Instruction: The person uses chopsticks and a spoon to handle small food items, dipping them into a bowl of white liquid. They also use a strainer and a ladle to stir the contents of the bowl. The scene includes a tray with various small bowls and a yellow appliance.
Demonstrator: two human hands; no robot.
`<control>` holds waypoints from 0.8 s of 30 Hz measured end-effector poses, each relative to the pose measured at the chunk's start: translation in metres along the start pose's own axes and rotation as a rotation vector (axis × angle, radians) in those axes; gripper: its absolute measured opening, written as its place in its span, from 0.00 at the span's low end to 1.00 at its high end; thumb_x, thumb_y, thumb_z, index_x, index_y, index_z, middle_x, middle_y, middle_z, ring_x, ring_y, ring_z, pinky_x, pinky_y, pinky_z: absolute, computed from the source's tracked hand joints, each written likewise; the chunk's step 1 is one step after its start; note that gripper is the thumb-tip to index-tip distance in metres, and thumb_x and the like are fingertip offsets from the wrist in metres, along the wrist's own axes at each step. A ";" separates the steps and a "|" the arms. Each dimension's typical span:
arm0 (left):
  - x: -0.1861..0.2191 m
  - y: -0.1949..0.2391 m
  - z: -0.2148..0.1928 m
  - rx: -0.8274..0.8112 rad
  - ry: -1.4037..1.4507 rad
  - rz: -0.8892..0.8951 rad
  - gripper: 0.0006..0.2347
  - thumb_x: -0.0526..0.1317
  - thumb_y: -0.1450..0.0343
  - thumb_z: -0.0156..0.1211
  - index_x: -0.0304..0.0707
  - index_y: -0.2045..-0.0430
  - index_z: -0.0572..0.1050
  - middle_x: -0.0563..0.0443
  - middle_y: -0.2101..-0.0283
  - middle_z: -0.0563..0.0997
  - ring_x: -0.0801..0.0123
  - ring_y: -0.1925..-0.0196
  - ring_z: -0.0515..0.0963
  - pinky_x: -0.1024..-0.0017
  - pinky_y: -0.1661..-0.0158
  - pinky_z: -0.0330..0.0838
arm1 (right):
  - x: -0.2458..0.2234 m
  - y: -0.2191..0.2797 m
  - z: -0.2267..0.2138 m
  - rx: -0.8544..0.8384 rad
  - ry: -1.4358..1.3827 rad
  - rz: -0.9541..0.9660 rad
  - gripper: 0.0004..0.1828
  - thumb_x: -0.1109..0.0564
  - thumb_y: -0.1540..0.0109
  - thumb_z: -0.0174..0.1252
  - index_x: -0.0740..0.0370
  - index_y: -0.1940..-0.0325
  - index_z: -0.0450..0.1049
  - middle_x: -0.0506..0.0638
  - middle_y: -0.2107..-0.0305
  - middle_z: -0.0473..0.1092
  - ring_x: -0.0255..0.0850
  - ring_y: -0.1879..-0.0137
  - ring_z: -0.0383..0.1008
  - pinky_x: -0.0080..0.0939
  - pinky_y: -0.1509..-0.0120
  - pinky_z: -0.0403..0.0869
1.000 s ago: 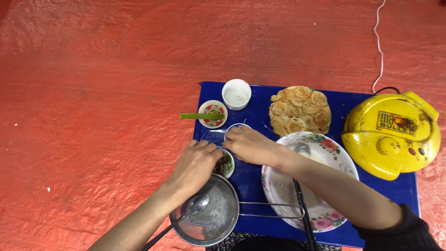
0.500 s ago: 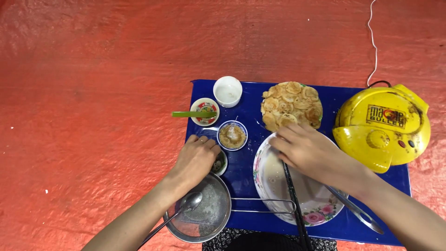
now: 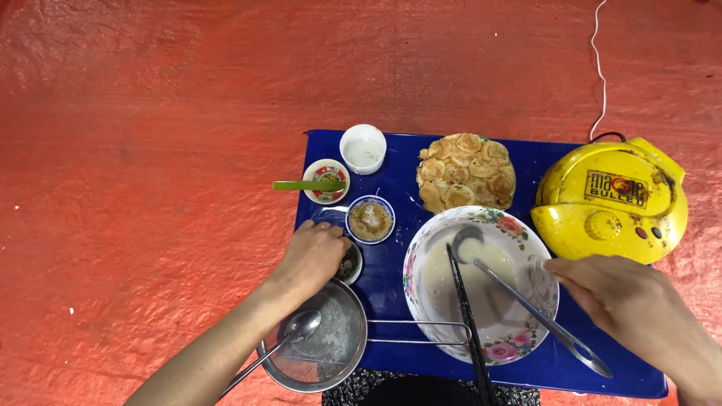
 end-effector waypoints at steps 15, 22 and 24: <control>0.006 0.005 -0.034 -0.074 0.171 -0.051 0.21 0.29 0.33 0.52 0.48 0.45 0.74 0.45 0.61 0.84 0.46 0.60 0.84 0.51 0.63 0.78 | 0.068 0.089 0.034 -0.016 0.101 0.436 0.21 0.49 0.35 0.57 0.38 0.37 0.74 0.34 0.55 0.74 0.33 0.65 0.79 0.37 0.62 0.77; 0.051 0.043 -0.101 0.025 -0.348 -0.022 0.23 0.34 0.31 0.61 0.42 0.38 0.70 0.57 0.70 0.83 0.72 0.72 0.84 0.71 0.69 0.79 | 0.087 0.148 0.071 -0.225 -0.015 0.636 0.40 0.42 0.47 0.67 0.33 0.29 0.66 0.46 0.57 0.70 0.42 0.72 0.81 0.42 0.53 0.80; 0.087 0.064 -0.121 0.194 -0.421 0.043 0.23 0.34 0.33 0.53 0.43 0.41 0.70 0.51 0.65 0.77 0.62 0.73 0.78 0.67 0.75 0.71 | 0.087 0.164 0.082 -0.326 -0.194 0.712 0.48 0.47 0.52 0.76 0.28 0.29 0.66 0.43 0.66 0.73 0.35 0.68 0.78 0.35 0.57 0.80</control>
Point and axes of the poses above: each hand's wrist, its own y-axis away from the middle knuckle, its own z-axis out of the palm, x = y × z, the point moved 1 cm from there along -y, towards the middle knuckle
